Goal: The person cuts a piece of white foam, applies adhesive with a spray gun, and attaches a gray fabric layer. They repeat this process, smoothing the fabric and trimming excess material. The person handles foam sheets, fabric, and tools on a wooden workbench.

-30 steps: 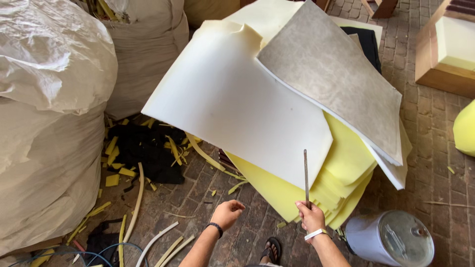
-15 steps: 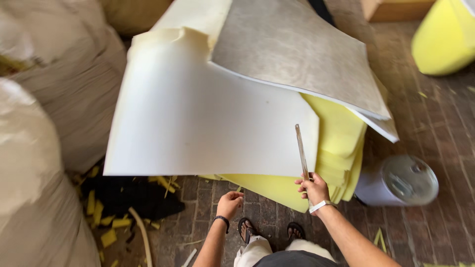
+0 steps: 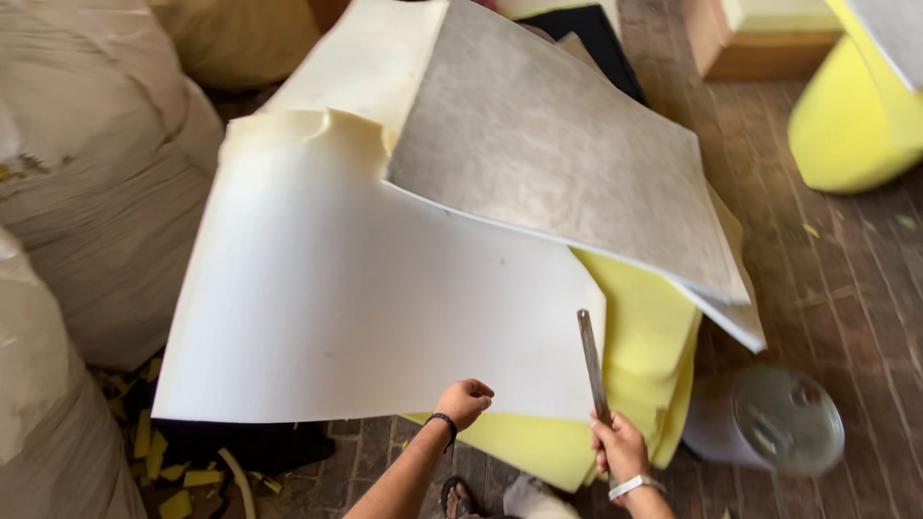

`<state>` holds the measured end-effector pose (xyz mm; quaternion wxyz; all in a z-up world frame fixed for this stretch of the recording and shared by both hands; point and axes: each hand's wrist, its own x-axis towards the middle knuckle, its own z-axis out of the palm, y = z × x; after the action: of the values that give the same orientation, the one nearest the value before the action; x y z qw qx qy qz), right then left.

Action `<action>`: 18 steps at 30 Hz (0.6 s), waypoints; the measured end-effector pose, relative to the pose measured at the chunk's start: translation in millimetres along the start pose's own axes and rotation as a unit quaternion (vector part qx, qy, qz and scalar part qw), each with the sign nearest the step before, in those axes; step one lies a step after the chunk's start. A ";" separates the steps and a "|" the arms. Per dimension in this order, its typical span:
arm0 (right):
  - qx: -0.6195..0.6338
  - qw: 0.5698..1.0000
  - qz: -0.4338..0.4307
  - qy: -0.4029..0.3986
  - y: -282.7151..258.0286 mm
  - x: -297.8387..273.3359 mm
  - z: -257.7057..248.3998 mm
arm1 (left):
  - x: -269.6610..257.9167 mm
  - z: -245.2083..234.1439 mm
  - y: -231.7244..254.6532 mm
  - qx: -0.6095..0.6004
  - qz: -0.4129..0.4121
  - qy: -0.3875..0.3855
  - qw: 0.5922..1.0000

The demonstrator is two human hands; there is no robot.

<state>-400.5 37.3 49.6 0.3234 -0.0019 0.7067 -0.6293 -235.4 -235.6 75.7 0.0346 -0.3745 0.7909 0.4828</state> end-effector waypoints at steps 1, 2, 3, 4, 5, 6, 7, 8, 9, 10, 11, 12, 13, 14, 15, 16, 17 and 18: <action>-0.015 1.000 -0.001 -0.017 -12.1 10.3 8.1 | 4.3 -8.7 8.5 -0.002 -0.006 0.010 1.000; -0.030 0.999 0.000 -0.031 -24.3 18.4 16.4 | 8.0 -16.2 15.6 -0.002 -0.012 0.016 1.000; -0.044 0.998 0.001 -0.044 -37.6 25.8 25.7 | 12.4 -23.9 21.5 -0.003 -0.018 0.022 1.000; -0.063 0.997 -0.007 -0.054 -47.4 28.5 35.2 | 13.7 -30.5 22.5 -0.009 -0.012 0.039 0.999; -0.081 0.995 -0.015 -0.064 -61.0 34.8 47.1 | 17.3 -39.7 22.7 -0.014 -0.007 0.055 0.998; -0.096 0.993 -0.023 -0.072 -75.1 39.8 61.0 | 21.6 -52.6 21.6 -0.017 0.000 0.070 0.997; -0.103 0.991 -0.029 -0.085 -89.0 44.0 75.2 | 25.1 -67.1 18.1 -0.020 0.003 0.090 0.996; -0.107 0.989 -0.036 -0.093 -102.2 47.1 88.7 | 30.6 -83.4 14.3 -0.021 0.009 0.106 0.994; -0.111 0.988 -0.042 -0.101 -115.5 51.1 102.6 | 37.4 -100.9 9.8 -0.022 0.016 0.122 0.992; -0.104 0.989 -0.036 -0.104 -125.6 53.7 114.7 | 46.2 -120.5 4.4 -0.036 0.027 0.169 0.985; -0.096 0.989 -0.030 -0.106 -134.6 56.6 125.9 | 56.5 -143.2 -0.8 -0.050 0.037 0.215 0.975; -0.084 0.991 -0.022 -0.106 -140.6 57.5 137.7 | 67.3 -169.0 -5.1 -0.072 0.071 0.285 0.953; -0.088 0.991 -0.028 -0.094 -146.9 60.2 149.4 | 77.6 -196.7 -9.2 -0.094 0.104 0.352 0.925; -0.089 0.992 -0.032 -0.079 -150.5 62.1 163.8 | 85.6 -229.8 -15.5 -0.068 0.129 0.384 0.912; -0.090 0.993 -0.035 -0.065 -152.4 65.1 179.8 | 91.5 -264.4 -22.8 -0.043 0.155 0.414 0.896; -0.083 0.995 -0.038 -0.045 -153.8 69.6 193.4 | 96.3 -294.2 -29.1 -0.044 0.137 0.446 0.883; -0.075 0.996 -0.041 -0.025 -153.1 75.1 208.2 | 98.7 -322.5 -37.3 -0.044 0.119 0.478 0.869; -0.071 0.996 -0.044 -0.007 -151.6 82.3 221.7 | 97.4 -348.6 -49.5 -0.012 0.138 0.508 0.850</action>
<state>-425.0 -224.9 147.5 0.2995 -0.0601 0.7468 -0.5907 -167.3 -577.8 183.9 -0.4438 -0.4550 0.7355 0.2346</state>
